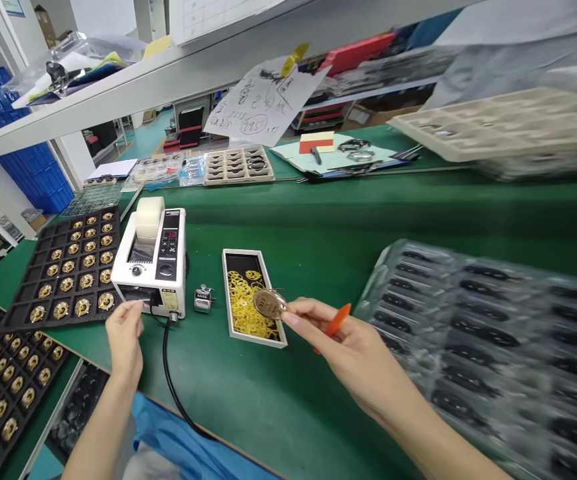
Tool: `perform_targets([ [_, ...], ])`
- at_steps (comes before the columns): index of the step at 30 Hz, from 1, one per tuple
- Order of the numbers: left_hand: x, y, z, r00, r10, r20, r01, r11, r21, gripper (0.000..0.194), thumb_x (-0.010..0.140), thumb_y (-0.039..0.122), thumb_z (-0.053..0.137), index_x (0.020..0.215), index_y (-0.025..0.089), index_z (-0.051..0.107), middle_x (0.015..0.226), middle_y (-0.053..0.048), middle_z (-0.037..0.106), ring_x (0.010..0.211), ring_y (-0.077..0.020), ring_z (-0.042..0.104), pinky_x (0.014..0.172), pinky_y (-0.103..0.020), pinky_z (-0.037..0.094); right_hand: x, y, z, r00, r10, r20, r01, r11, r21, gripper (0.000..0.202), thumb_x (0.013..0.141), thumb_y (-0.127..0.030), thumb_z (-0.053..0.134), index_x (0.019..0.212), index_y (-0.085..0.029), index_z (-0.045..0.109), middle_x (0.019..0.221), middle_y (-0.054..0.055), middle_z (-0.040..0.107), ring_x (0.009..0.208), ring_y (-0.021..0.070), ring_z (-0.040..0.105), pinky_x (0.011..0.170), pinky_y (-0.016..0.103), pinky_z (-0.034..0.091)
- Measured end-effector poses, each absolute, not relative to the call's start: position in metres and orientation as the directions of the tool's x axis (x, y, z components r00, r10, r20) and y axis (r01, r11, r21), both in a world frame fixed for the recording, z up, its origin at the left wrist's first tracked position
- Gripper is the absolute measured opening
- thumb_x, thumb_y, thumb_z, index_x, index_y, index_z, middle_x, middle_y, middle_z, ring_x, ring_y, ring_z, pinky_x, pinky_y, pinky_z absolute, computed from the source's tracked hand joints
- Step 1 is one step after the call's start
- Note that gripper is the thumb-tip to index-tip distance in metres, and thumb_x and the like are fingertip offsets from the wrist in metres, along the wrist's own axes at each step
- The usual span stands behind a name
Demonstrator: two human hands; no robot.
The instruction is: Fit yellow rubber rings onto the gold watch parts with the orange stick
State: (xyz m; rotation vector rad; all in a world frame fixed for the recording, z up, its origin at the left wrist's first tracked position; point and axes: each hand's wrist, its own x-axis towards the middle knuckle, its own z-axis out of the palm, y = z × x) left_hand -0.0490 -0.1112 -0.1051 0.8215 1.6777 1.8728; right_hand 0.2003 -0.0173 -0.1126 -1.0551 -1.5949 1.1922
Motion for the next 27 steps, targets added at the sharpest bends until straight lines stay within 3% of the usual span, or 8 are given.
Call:
perform_targets([
  [3,-0.043,-0.111,-0.084,-0.647,0.700,0.303,0.240,-0.191,0.952,0.020,0.073,0.033,0.073,0.065,0.017,0.063,0.072,0.000,0.054,0.061,-0.0108,0.045,0.057,-0.023,0.036,0.204,-0.020,-0.108,-0.291,0.946,0.142,0.080,0.172,-0.982,0.043,0.073,-0.066,0.064,0.070,-0.022,0.065,0.074,0.004,0.061,0.067,0.0184,0.053,0.056,0.028,0.042],
  [5,-0.043,-0.107,-0.065,-0.434,0.800,0.413,0.478,-0.184,0.859,0.013,0.074,0.024,0.068,0.063,0.018,0.062,0.093,-0.005,0.062,0.067,-0.0126,0.050,0.061,-0.025,0.039,0.207,-0.022,-0.103,-0.320,0.942,0.105,0.040,0.124,-0.991,0.044,0.071,-0.067,0.066,0.072,-0.022,0.065,0.087,0.006,0.064,0.080,0.0215,0.056,0.064,0.029,0.044],
  [8,-0.043,-0.097,-0.036,-0.097,0.917,0.388,0.741,-0.194,0.643,0.015,0.080,0.013,0.053,0.066,0.018,0.055,0.104,-0.007,0.063,0.066,-0.0127,0.053,0.063,-0.026,0.038,0.210,-0.027,-0.096,-0.373,0.928,0.018,0.020,0.028,-0.999,0.046,0.071,-0.068,0.066,0.073,-0.022,0.063,0.092,0.006,0.063,0.082,0.0210,0.053,0.063,0.029,0.041],
  [11,-0.035,-0.097,-0.017,-0.022,0.933,0.359,0.706,-0.240,0.666,0.019,0.084,0.013,0.048,0.066,0.019,0.050,0.099,-0.005,0.061,0.070,-0.0135,0.053,0.063,-0.026,0.037,0.211,-0.033,-0.090,-0.439,0.898,-0.034,-0.028,-0.052,-0.998,0.047,0.070,-0.067,0.067,0.072,-0.021,0.059,0.080,0.003,0.057,0.072,0.0173,0.047,0.062,0.028,0.036],
  [14,-0.016,-0.103,-0.014,0.097,0.948,0.302,0.504,-0.309,0.807,0.021,0.088,0.017,0.048,0.067,0.019,0.049,0.091,-0.003,0.054,0.079,-0.0155,0.051,0.064,-0.025,0.037,0.211,-0.038,-0.086,-0.531,0.845,-0.060,-0.114,-0.141,-0.983,0.046,0.069,-0.065,0.070,0.071,-0.021,0.057,0.069,-0.001,0.049,0.065,0.0141,0.041,0.061,0.027,0.032],
  [17,0.005,-0.103,-0.024,0.210,0.952,0.224,0.360,-0.288,0.887,0.020,0.090,0.021,0.049,0.070,0.020,0.049,0.082,-0.001,0.047,0.076,-0.0148,0.046,0.066,-0.025,0.036,0.208,-0.042,-0.085,-0.613,0.788,-0.054,-0.189,-0.214,-0.958,0.045,0.068,-0.062,0.072,0.070,-0.020,0.054,0.064,-0.004,0.045,0.060,0.0122,0.038,0.059,0.026,0.028],
  [22,0.022,-0.093,-0.043,0.225,0.963,0.150,0.381,-0.229,0.896,0.020,0.090,0.023,0.052,0.070,0.019,0.053,0.077,0.001,0.042,0.070,-0.0144,0.040,0.063,-0.026,0.031,0.207,-0.044,-0.087,-0.660,0.751,-0.015,-0.252,-0.240,-0.938,0.043,0.069,-0.057,0.074,0.069,-0.019,0.053,0.063,-0.005,0.045,0.059,0.0107,0.038,0.059,0.026,0.026],
  [27,0.022,-0.094,-0.048,0.203,0.959,0.196,0.459,-0.270,0.846,0.017,0.088,0.019,0.053,0.072,0.019,0.058,0.077,0.001,0.041,0.068,-0.0135,0.037,0.062,-0.026,0.030,0.207,-0.044,-0.088,-0.670,0.742,-0.026,-0.264,-0.271,-0.926,0.041,0.070,-0.054,0.074,0.070,-0.018,0.053,0.064,-0.004,0.047,0.060,0.0107,0.039,0.059,0.026,0.026],
])
